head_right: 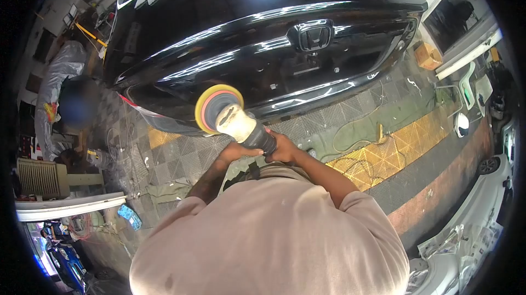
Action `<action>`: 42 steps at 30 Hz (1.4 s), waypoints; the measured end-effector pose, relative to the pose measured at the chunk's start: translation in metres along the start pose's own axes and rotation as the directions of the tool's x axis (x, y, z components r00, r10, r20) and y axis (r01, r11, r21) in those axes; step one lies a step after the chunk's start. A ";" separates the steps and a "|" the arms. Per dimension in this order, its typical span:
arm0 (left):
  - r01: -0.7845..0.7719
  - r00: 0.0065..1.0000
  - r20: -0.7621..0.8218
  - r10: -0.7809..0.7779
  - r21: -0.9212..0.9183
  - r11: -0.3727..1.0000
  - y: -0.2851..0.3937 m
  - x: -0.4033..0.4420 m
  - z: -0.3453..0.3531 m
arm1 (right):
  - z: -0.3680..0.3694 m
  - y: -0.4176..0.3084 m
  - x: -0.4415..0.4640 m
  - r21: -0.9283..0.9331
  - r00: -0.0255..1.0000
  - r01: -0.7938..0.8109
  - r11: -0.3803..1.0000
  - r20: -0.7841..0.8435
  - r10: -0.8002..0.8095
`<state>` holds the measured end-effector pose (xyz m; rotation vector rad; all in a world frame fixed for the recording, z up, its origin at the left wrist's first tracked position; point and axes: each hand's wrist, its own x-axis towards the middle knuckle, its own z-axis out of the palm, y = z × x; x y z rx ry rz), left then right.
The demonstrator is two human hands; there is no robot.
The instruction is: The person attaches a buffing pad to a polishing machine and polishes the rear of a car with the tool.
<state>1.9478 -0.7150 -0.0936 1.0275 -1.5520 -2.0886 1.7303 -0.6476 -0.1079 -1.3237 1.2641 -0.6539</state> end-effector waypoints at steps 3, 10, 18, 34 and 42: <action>-0.121 0.988 0.100 0.117 0.036 0.992 -0.013 0.024 0.008 | -0.006 0.016 -0.009 0.042 1.000 -0.010 0.999 -0.027 0.011; -0.135 0.952 0.244 0.183 -0.201 0.970 -0.013 0.036 0.035 | -0.017 0.034 -0.034 0.051 0.995 -0.095 0.994 -0.039 0.097; -0.090 0.933 0.314 0.175 -0.266 0.960 -0.036 0.050 0.078 | -0.049 0.030 -0.077 -0.006 0.979 -0.202 0.979 -0.033 0.202; -0.213 0.962 0.095 0.257 -0.332 0.919 -0.034 0.033 0.098 | -0.078 0.011 -0.059 -0.175 0.933 -0.269 0.947 0.199 0.301; -0.119 0.988 -0.119 0.098 -0.190 0.975 -0.033 -0.011 0.045 | -0.032 0.002 -0.002 -0.070 0.947 -0.027 0.997 0.319 0.048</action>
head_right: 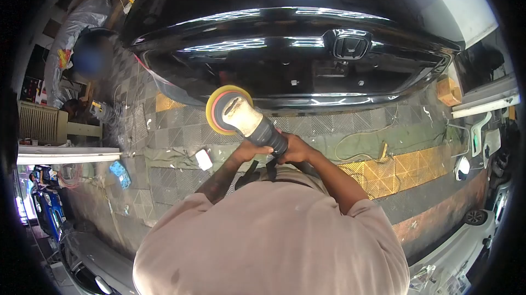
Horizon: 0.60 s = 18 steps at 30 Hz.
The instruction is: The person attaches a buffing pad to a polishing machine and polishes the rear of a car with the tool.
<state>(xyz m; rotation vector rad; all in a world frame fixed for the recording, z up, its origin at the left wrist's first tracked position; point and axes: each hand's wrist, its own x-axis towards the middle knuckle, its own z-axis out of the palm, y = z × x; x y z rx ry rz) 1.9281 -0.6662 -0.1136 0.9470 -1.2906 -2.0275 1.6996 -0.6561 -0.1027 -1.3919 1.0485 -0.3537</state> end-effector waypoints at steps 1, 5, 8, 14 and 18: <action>0.004 1.000 0.004 -0.004 -0.001 1.000 0.000 0.000 -0.007 | 0.005 0.006 0.003 0.028 1.000 0.005 1.000 -0.016 -0.005; -0.040 0.990 0.136 0.022 0.130 0.991 -0.003 0.017 -0.020 | 0.020 0.010 -0.003 0.016 0.990 0.005 1.000 -0.143 -0.003; 0.081 0.969 0.182 -0.167 0.406 0.910 -0.030 0.040 -0.030 | 0.031 0.033 -0.008 0.224 0.976 -0.030 0.974 -0.204 0.077; 0.018 0.975 0.214 -0.059 0.192 0.981 -0.013 0.030 -0.025 | 0.028 0.021 -0.005 0.281 0.984 -0.012 0.960 -0.169 0.062; -0.049 0.981 0.193 -0.004 0.269 0.962 -0.008 0.032 -0.048 | 0.035 0.008 0.012 0.117 0.962 -0.008 0.993 -0.271 0.039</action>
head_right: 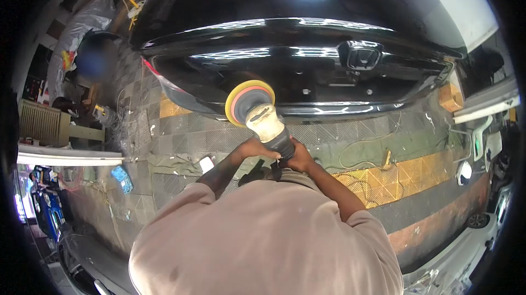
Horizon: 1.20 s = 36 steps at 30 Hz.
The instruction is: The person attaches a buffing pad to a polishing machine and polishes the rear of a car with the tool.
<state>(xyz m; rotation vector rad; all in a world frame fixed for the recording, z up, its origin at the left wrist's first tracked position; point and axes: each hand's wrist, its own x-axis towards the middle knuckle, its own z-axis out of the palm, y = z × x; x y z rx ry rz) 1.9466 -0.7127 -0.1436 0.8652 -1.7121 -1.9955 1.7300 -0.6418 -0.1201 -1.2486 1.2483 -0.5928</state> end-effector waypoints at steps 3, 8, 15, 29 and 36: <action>0.034 0.999 -0.044 -0.029 0.110 0.993 0.024 -0.012 -0.017 | 0.000 -0.029 0.009 -0.141 1.000 0.009 0.990 0.001 -0.009; -0.148 0.988 -0.075 0.134 -0.226 0.963 0.060 -0.041 -0.032 | 0.007 -0.060 0.034 -0.171 0.988 0.080 0.982 0.147 -0.055; -0.382 0.922 -0.043 0.385 -0.267 0.885 0.095 -0.077 -0.059 | 0.035 -0.125 0.041 -0.318 0.957 0.283 0.905 0.162 -0.242; -0.591 0.794 -0.171 0.583 -0.441 0.675 0.088 -0.081 -0.096 | 0.054 -0.183 0.052 -0.627 0.959 0.283 0.726 0.178 -0.220; -0.612 0.772 -0.111 0.626 -0.398 0.683 0.110 -0.074 -0.127 | 0.053 -0.220 0.054 -0.683 0.961 0.262 0.682 0.116 -0.253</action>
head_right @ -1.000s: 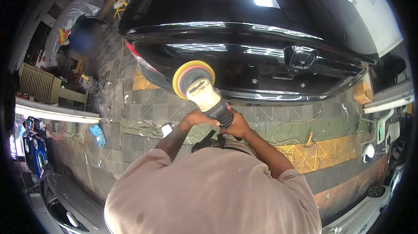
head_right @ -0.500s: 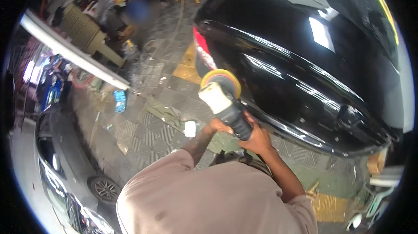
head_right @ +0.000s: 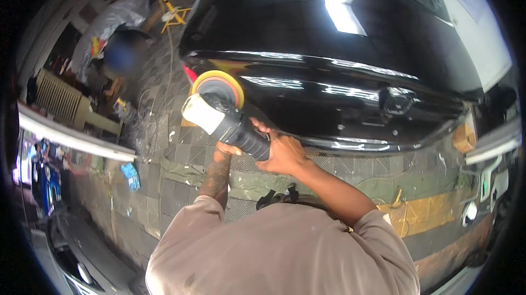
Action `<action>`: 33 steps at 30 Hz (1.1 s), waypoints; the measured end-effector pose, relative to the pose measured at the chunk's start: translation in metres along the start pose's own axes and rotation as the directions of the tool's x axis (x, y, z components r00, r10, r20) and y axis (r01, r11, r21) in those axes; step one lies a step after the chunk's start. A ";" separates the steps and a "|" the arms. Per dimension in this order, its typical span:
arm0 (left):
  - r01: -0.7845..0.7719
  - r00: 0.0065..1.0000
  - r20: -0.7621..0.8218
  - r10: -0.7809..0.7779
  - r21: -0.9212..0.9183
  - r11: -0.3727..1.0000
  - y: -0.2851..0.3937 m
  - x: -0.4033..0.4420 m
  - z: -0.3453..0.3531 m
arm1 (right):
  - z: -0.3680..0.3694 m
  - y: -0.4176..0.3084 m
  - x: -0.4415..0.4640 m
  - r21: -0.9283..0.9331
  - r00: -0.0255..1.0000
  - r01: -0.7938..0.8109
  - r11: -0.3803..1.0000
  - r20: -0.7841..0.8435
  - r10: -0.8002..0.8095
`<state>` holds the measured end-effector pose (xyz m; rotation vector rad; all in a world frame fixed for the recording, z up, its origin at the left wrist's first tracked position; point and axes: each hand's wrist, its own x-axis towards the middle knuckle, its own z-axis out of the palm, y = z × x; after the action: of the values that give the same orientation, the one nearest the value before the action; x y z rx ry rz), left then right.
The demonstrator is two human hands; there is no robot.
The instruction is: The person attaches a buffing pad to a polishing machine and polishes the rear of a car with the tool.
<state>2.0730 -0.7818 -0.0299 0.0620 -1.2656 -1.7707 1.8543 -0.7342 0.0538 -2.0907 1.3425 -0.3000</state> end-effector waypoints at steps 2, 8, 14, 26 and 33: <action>0.045 0.999 -0.027 -0.044 0.009 0.999 -0.005 -0.006 0.005 | -0.005 0.004 -0.004 0.024 0.999 -0.011 1.000 0.038 0.010; 0.068 0.940 -0.333 -0.074 -0.030 0.997 -0.084 -0.049 0.088 | 0.003 0.063 -0.054 0.081 0.972 -0.055 0.995 0.232 0.035; 0.080 0.908 -0.403 -0.117 -0.107 0.991 -0.099 -0.050 0.144 | 0.017 0.102 -0.137 0.374 0.992 -0.109 0.921 0.101 0.077; 0.300 0.929 -0.247 -0.276 0.062 0.952 -0.148 0.006 0.257 | 0.002 0.181 -0.262 0.490 0.991 -0.131 0.862 0.047 0.124; 0.492 0.850 -0.350 -0.393 0.265 0.829 -0.216 -0.016 0.322 | 0.052 0.263 -0.333 0.729 0.996 -0.070 0.681 0.090 0.007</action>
<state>1.7779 -0.5310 -0.0520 0.8538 -1.4110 -1.8132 1.5346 -0.4961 -0.1019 -1.3648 0.9753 -0.6173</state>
